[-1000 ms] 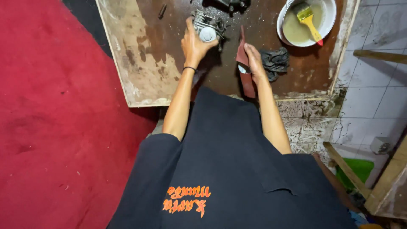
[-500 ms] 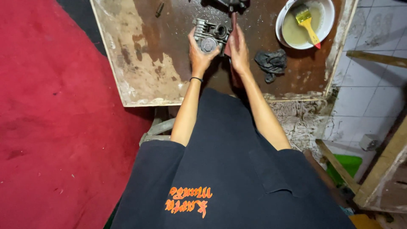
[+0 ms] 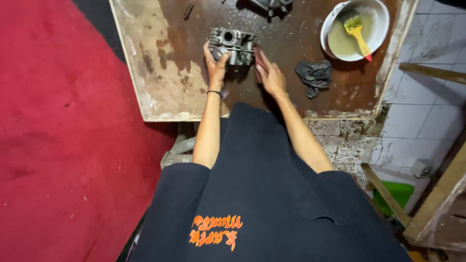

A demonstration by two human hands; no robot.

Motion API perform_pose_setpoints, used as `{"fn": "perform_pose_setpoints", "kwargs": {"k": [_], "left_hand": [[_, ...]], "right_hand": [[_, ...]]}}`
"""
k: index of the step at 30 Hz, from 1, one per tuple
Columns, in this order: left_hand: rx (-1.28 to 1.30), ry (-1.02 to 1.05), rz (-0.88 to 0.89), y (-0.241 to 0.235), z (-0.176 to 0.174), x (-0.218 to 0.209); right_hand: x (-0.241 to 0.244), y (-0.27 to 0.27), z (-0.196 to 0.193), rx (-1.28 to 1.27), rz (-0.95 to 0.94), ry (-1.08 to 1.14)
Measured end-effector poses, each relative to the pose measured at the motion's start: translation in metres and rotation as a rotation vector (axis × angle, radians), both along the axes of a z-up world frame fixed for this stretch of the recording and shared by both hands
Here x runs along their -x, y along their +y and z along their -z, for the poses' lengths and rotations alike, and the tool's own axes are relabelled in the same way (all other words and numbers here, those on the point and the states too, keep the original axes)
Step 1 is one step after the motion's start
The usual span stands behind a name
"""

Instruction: Sanding and brushing a motorcycle engine cylinder head with cleaning fluid on a workbench.

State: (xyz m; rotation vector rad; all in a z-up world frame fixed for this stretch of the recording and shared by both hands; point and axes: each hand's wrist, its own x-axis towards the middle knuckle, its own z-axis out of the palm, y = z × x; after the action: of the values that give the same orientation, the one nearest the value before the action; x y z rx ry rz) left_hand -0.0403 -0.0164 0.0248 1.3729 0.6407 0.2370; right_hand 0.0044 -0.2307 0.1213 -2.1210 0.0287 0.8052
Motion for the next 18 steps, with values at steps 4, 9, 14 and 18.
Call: {"fn": "perform_pose_setpoints", "kwargs": {"k": [4, 9, 14, 18], "left_hand": [[-0.06, -0.008, 0.071, 0.004, -0.01, -0.005], [0.121, -0.212, 0.108, 0.005, -0.029, -0.005], [-0.163, -0.111, 0.165, 0.002, -0.04, -0.014], [-0.056, 0.003, 0.159, 0.006, -0.05, -0.017]], "right_hand": [[-0.007, 0.0, 0.029, 0.096, 0.079, 0.144], [-0.028, 0.015, 0.028, -0.167, -0.012, -0.397], [-0.044, 0.013, -0.002, 0.06, -0.114, -0.198], [-0.052, 0.003, -0.012, -0.045, -0.143, -0.262]]}}
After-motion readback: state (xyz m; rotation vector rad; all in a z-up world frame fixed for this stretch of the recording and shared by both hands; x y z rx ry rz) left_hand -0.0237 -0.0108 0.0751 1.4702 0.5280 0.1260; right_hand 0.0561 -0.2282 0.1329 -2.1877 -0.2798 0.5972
